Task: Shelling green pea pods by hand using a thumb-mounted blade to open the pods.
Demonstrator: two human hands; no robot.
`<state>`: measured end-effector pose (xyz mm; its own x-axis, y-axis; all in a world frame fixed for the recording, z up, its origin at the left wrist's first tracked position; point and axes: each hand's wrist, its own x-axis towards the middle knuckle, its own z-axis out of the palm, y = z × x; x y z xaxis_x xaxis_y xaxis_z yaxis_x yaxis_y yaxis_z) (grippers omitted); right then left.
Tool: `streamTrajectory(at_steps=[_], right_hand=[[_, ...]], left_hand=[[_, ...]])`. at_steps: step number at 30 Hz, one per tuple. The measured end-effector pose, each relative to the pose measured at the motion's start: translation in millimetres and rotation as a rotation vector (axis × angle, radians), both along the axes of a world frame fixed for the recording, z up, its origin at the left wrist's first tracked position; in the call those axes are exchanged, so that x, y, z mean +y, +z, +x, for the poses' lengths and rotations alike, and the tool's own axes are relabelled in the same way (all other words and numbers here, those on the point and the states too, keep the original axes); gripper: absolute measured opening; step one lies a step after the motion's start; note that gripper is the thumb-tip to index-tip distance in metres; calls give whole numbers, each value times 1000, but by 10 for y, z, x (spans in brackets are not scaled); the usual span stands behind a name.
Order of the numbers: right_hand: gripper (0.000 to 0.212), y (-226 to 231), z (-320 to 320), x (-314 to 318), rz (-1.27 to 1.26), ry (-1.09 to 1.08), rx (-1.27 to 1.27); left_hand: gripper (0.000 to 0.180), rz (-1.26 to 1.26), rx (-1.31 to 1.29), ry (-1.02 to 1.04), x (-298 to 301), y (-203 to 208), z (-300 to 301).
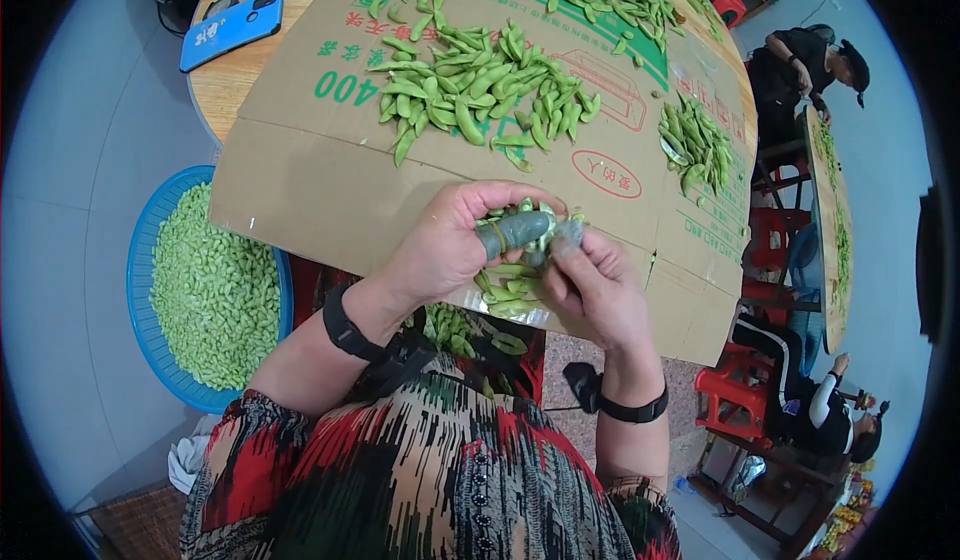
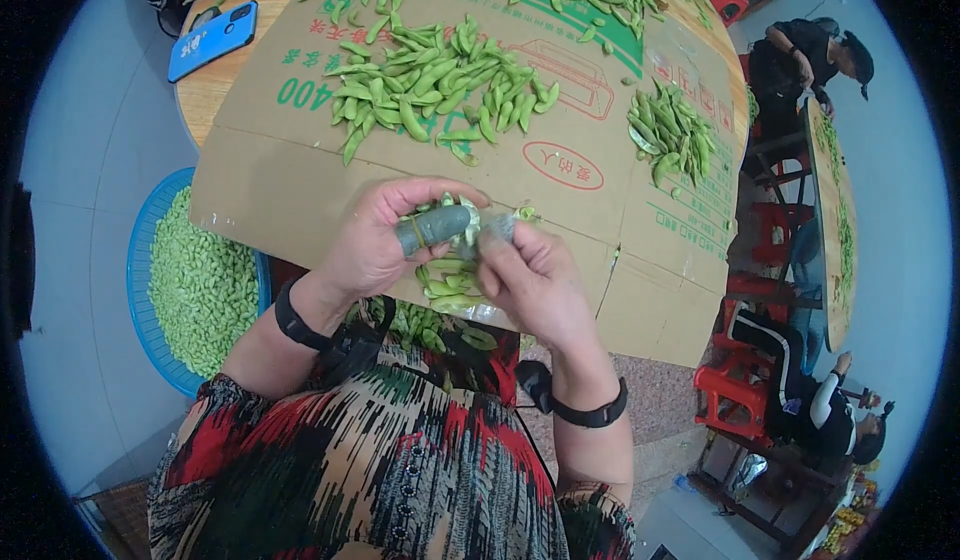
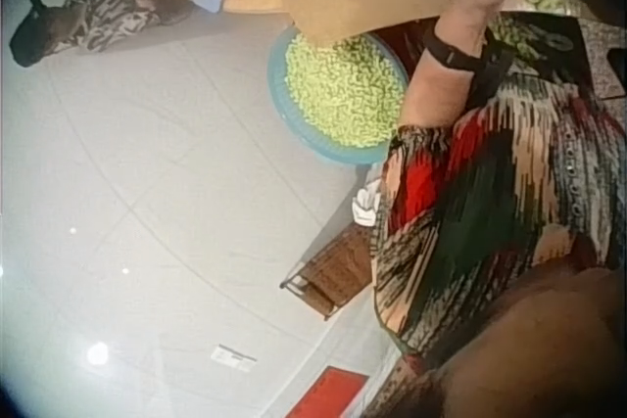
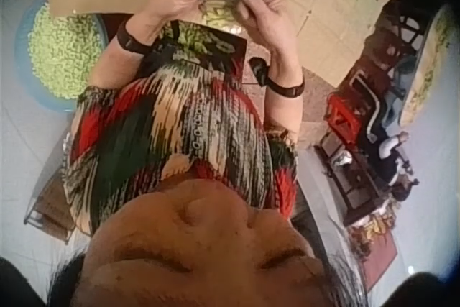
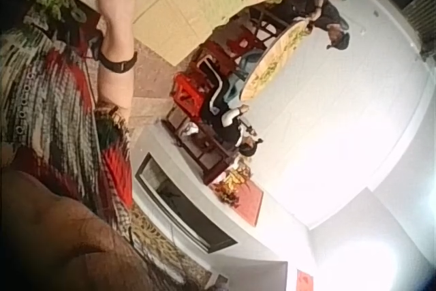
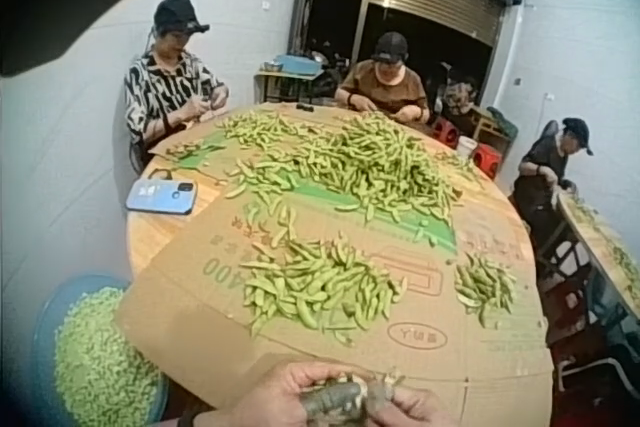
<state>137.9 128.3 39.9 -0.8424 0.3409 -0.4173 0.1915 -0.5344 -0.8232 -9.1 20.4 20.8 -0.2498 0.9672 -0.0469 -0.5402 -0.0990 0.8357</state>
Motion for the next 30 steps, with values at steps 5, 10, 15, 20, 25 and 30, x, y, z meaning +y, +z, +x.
streamTrajectory(at_steps=[5, 10, 15, 20, 25, 30], right_hand=[[16, 126, -135, -16, 648, -161, -72], [13, 25, -180, -24, 996, -106, -47], [15, 123, -276, -17, 1160, -15, -179], [19, 8, -619, 412, 1453, 75, -87], [17, 65, -782, 455, 1687, 334, -336], [23, 21, -503, 351, 1217, 219, -248]], left_hand=[[39, 41, 619, 195, 15, -84, 31], [30, -70, 849, 232, -3, 32, 20], [22, -59, 1041, 228, -46, -81, -30], [23, -78, 1059, 395, -87, -147, -68], [31, -20, 990, 412, -112, -149, -134], [28, -42, 935, 441, -121, -163, -107]])
